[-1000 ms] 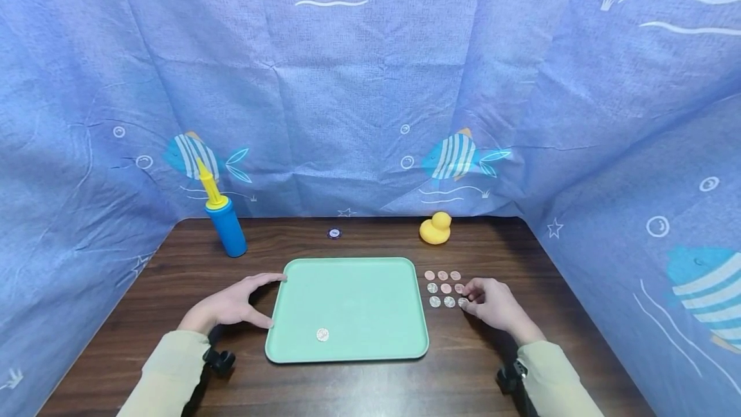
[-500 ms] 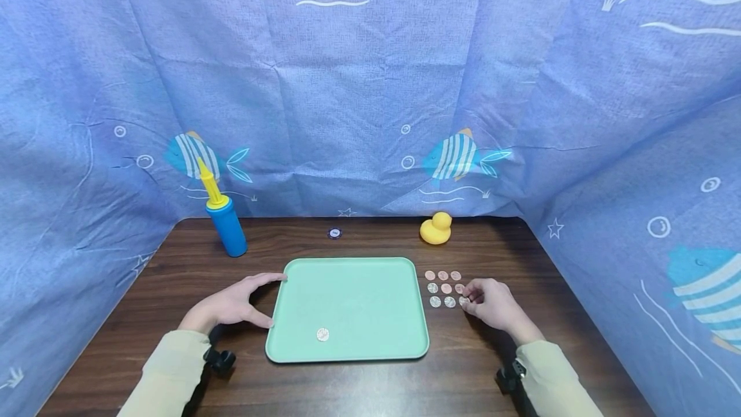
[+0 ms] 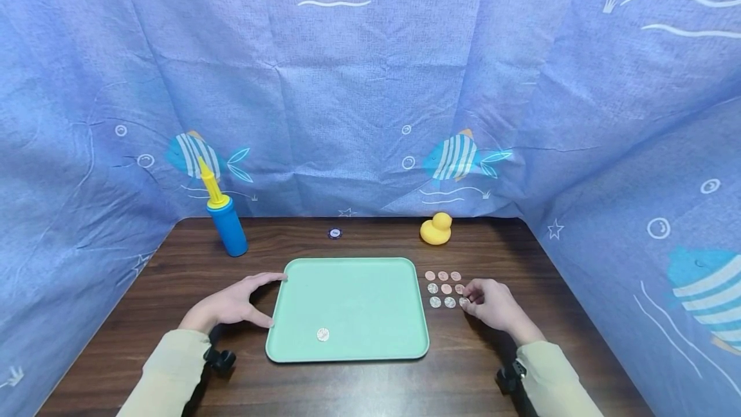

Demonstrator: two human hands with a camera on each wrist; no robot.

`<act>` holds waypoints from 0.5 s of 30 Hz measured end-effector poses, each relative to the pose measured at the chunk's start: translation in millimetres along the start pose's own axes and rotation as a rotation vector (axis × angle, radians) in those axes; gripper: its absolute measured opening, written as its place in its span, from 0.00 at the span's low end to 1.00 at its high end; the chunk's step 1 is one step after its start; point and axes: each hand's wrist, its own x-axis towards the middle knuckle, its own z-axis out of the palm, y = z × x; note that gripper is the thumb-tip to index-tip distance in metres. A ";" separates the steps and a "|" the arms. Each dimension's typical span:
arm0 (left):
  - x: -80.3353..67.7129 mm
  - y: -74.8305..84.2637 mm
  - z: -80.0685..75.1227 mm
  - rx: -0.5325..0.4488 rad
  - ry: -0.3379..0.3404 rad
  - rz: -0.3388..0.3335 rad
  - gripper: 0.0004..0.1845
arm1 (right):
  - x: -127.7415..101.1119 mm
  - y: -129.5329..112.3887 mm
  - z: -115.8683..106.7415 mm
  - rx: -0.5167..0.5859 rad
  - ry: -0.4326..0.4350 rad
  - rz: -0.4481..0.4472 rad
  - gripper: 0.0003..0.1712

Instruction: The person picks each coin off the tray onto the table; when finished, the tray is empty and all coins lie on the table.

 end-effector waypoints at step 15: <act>-1.1 2.2 -0.3 0.004 0.001 -0.010 0.52 | 26.0 -36.5 6.5 0.082 0.020 -0.133 0.03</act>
